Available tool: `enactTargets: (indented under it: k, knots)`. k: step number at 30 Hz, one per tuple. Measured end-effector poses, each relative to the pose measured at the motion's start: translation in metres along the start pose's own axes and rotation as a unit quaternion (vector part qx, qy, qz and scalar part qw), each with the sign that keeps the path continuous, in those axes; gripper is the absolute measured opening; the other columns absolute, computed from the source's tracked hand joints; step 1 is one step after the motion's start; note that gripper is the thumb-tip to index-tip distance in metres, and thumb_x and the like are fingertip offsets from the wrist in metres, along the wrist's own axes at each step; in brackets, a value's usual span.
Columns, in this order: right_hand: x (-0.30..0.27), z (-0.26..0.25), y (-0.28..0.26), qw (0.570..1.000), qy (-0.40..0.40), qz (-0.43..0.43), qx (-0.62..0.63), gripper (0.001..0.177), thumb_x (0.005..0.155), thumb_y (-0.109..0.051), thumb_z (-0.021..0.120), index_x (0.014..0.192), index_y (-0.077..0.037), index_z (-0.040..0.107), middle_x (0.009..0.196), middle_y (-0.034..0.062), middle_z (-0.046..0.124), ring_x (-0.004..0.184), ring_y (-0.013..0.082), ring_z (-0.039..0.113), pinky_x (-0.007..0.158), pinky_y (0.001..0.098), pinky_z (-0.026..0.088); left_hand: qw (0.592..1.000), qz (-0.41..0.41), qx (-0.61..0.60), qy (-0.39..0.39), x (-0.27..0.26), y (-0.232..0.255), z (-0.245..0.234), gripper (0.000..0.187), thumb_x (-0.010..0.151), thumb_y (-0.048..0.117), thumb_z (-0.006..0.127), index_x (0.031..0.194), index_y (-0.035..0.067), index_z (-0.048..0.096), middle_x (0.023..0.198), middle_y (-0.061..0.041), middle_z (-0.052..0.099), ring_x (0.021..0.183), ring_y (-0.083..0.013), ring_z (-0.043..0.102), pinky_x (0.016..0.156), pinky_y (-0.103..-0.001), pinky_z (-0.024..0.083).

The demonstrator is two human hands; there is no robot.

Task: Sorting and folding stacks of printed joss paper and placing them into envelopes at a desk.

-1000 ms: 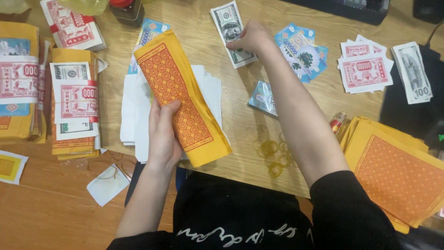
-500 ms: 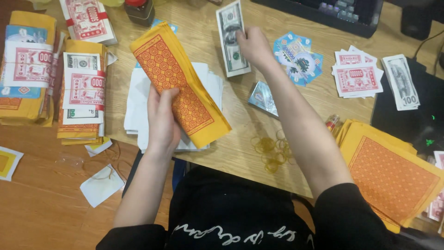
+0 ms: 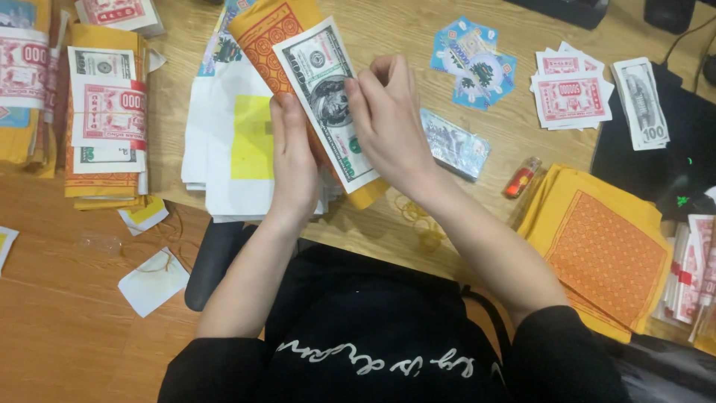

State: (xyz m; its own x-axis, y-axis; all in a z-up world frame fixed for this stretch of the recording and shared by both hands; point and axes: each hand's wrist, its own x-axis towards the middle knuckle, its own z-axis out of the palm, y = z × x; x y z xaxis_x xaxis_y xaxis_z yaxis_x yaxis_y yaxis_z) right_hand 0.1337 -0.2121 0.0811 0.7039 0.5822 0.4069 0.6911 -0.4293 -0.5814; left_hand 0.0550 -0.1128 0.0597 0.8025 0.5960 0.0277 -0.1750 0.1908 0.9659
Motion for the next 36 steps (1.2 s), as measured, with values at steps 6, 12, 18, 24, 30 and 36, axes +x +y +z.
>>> enactTargets:
  k: [6, 12, 18, 24, 30, 36]
  knots:
    - [0.014, -0.025, 0.056, 0.996, -0.076, 0.034, -0.027, 0.029, 0.104, -0.030, 0.036, 0.096, -0.005, 0.051, 0.103, 0.0099, 0.050, 0.095, 0.0230, 0.046, 0.083, 0.0368, 0.039, 1.000, 0.024, -0.001, -0.009, 0.006, -0.029, -0.002, 0.037, 0.094, 0.015, 0.055, 0.127, 0.007, 0.042, 0.124, -0.013, 0.059, 0.112, -0.0188, 0.058, 0.099, -0.030, 0.045]
    - [0.019, -0.087, 0.219, 0.974, -0.102, 0.094, -0.177, 0.020, 0.101, -0.017, 0.051, 0.104, 0.001, 0.059, 0.104, 0.0188, 0.057, 0.095, 0.0355, 0.052, 0.081, 0.0456, 0.039, 0.998, -0.021, -0.052, -0.013, 0.008, -0.022, 0.000, 0.034, 0.089, 0.011, 0.054, 0.123, 0.007, 0.049, 0.116, -0.008, 0.062, 0.103, -0.0150, 0.059, 0.091, -0.028, 0.049]
    - [0.023, -0.079, 0.243, 0.948, -0.154, 0.129, -0.248, 0.046, 0.100, -0.038, 0.057, 0.118, 0.004, 0.059, 0.111, 0.0224, 0.054, 0.101, 0.0407, 0.052, 0.080, 0.0500, 0.043, 0.994, -0.072, -0.080, -0.024, 0.008, -0.026, 0.004, 0.042, 0.087, 0.008, 0.053, 0.129, 0.006, 0.047, 0.121, -0.010, 0.062, 0.108, -0.0176, 0.060, 0.093, -0.030, 0.050]
    - [0.035, -0.065, 0.278, 0.912, -0.191, 0.111, -0.346, 0.035, 0.088, -0.030, 0.067, 0.092, 0.004, 0.063, 0.091, 0.0217, 0.056, 0.073, 0.0437, 0.059, 0.054, 0.0521, 0.048, 0.988, -0.116, -0.096, -0.028, 0.011, -0.027, 0.005, 0.042, 0.087, 0.006, 0.052, 0.129, 0.005, 0.049, 0.120, -0.009, 0.064, 0.105, -0.0166, 0.062, 0.092, -0.030, 0.052]
    - [0.035, -0.052, 0.300, 0.876, -0.161, 0.008, -0.454, 0.031, 0.073, 0.004, 0.057, 0.104, 0.003, 0.053, 0.077, 0.0207, 0.057, 0.057, 0.0414, 0.058, 0.042, 0.0484, 0.045, 0.987, -0.110, -0.109, -0.029, 0.011, -0.027, 0.003, 0.040, 0.087, 0.005, 0.052, 0.127, 0.006, 0.049, 0.116, -0.009, 0.064, 0.101, -0.0154, 0.061, 0.089, -0.029, 0.052]
    - [0.033, -0.062, 0.279, 0.890, -0.063, 0.048, -0.450, 0.025, 0.083, 0.004, 0.050, 0.108, 0.003, 0.052, 0.085, 0.0209, 0.061, 0.058, 0.0404, 0.062, 0.042, 0.0481, 0.048, 0.983, -0.098, -0.152, -0.025, 0.013, -0.033, 0.001, 0.030, 0.083, 0.000, 0.056, 0.113, 0.004, 0.057, 0.104, -0.008, 0.067, 0.094, -0.0153, 0.062, 0.084, -0.027, 0.052]
